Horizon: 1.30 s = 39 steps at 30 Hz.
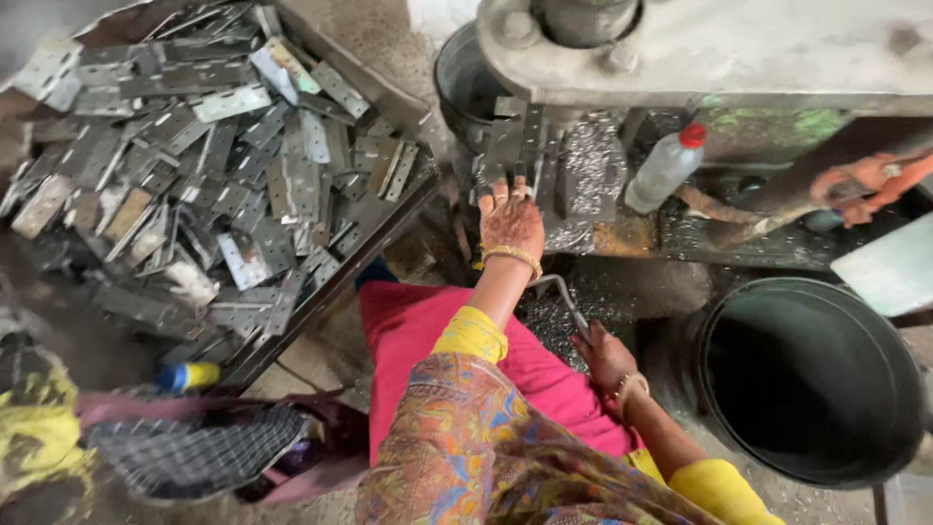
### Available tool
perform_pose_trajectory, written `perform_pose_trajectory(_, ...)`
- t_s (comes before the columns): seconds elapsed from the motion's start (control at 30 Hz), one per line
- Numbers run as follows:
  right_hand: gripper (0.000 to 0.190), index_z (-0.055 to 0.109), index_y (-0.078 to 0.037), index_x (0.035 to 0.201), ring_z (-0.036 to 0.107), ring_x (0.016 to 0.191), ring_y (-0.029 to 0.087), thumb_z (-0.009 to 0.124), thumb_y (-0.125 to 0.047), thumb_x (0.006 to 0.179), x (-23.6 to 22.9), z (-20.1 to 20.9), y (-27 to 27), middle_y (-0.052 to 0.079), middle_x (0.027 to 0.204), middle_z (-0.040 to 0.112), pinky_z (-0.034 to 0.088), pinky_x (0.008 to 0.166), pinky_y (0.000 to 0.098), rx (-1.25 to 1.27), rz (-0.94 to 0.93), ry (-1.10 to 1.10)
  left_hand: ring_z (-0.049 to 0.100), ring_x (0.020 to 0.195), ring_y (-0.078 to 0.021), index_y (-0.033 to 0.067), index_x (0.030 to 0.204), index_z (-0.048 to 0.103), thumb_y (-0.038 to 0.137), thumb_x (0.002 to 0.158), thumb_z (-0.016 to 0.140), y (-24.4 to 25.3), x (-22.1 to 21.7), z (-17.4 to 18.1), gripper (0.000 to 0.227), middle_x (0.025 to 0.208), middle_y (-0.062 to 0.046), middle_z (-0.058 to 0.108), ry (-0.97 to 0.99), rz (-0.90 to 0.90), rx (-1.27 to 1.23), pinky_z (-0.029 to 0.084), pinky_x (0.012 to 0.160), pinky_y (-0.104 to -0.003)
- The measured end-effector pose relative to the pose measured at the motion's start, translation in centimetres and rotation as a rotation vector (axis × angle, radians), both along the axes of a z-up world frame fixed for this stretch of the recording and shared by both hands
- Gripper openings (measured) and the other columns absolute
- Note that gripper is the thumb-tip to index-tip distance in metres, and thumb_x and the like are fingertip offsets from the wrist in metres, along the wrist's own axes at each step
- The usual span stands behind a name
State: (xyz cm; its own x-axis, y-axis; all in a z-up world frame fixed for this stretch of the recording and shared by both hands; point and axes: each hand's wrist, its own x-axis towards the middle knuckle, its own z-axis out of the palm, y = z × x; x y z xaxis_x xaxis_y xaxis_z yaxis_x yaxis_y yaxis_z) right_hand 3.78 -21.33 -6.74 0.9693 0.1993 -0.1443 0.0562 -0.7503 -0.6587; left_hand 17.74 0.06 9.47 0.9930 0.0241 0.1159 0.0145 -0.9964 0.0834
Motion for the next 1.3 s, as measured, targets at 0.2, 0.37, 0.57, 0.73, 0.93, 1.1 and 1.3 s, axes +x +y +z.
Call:
perform_pose_trajectory(0.2,0.042,0.064,-0.007,0.112,0.07,0.086,0.046,0.062,-0.045,0.094,1.6,5.2,0.3,0.026,0.091,0.072,0.053,0.075,0.0544,-0.231,-0.05,0.168,0.033,0.148,-0.0271,0.0107,0.136,0.062,0.019,0.098,0.042,-0.4,3.2,-2.8,0.044,0.156,-0.002,0.046,-0.055,0.038,0.003,0.03,0.113,-0.047)
perform_pose_trajectory(0.37,0.047,0.06,-0.005,0.116,0.069,0.085,0.048,0.062,-0.047,0.095,-0.2,1.8,1.8,0.028,0.088,0.071,0.052,0.072,0.0556,-0.088,-0.085,0.049,0.032,0.15,-0.0279,0.0116,0.142,0.056,0.019,0.1,0.039,-0.7,2.8,-1.0,0.046,0.162,-0.003,0.041,0.057,0.043,0.069,0.027,0.115,-0.05)
perform_pose_trajectory(0.57,0.043,0.063,-0.006,0.104,0.07,0.084,0.047,0.062,-0.048,0.095,1.8,4.2,0.2,0.027,0.087,0.071,0.053,0.073,0.0553,-0.171,-0.011,0.151,0.025,0.155,-0.027,0.0137,0.142,0.058,0.019,0.104,0.037,-0.2,2.8,2.9,0.043,0.166,0.0,0.034,0.235,-0.016,0.178,0.019,0.122,-0.056)
perform_pose_trajectory(0.73,0.043,0.06,-0.005,0.111,0.067,0.084,0.05,0.061,-0.046,0.096,-0.5,0.7,1.4,0.028,0.087,0.07,0.05,0.073,0.058,-0.01,-0.078,0.069,0.027,0.152,-0.0273,0.0133,0.145,0.055,0.019,0.101,0.039,-0.7,3.2,2.4,0.047,0.164,-0.001,0.035,0.122,0.043,0.101,0.012,0.122,-0.058)
perform_pose_trajectory(0.93,0.044,0.062,-0.007,0.113,0.07,0.085,0.047,0.058,-0.048,0.098,2.8,1.1,-0.9,0.028,0.089,0.071,0.054,0.07,0.0566,-0.171,0.036,0.184,0.025,0.153,-0.0278,0.014,0.14,0.057,0.02,0.102,0.036,-0.4,4.5,2.1,0.044,0.166,0.003,0.032,0.206,0.023,0.077,0.01,0.123,-0.06)
perform_pose_trajectory(1.1,0.048,0.064,-0.006,0.111,0.068,0.081,0.047,0.063,-0.05,0.094,0.4,-0.7,0.8,0.028,0.085,0.071,0.052,0.07,0.0561,-0.088,-0.089,0.093,0.027,0.15,-0.0279,0.0132,0.144,0.054,0.02,0.099,0.037,-1.2,5.8,2.1,0.048,0.161,0.001,0.035,0.095,0.048,0.093,0.01,0.121,-0.06)
perform_pose_trajectory(1.3,0.05,0.061,-0.007,0.112,0.072,0.086,0.044,0.058,-0.054,0.096,0.4,4.6,1.2,0.023,0.089,0.073,0.054,0.075,0.0555,-0.217,-0.075,0.164,0.027,0.153,-0.0276,0.0147,0.146,0.053,0.021,0.103,0.037,-0.8,4.7,2.1,0.046,0.164,0.001,0.034,0.12,0.024,0.085,0.01,0.124,-0.06)
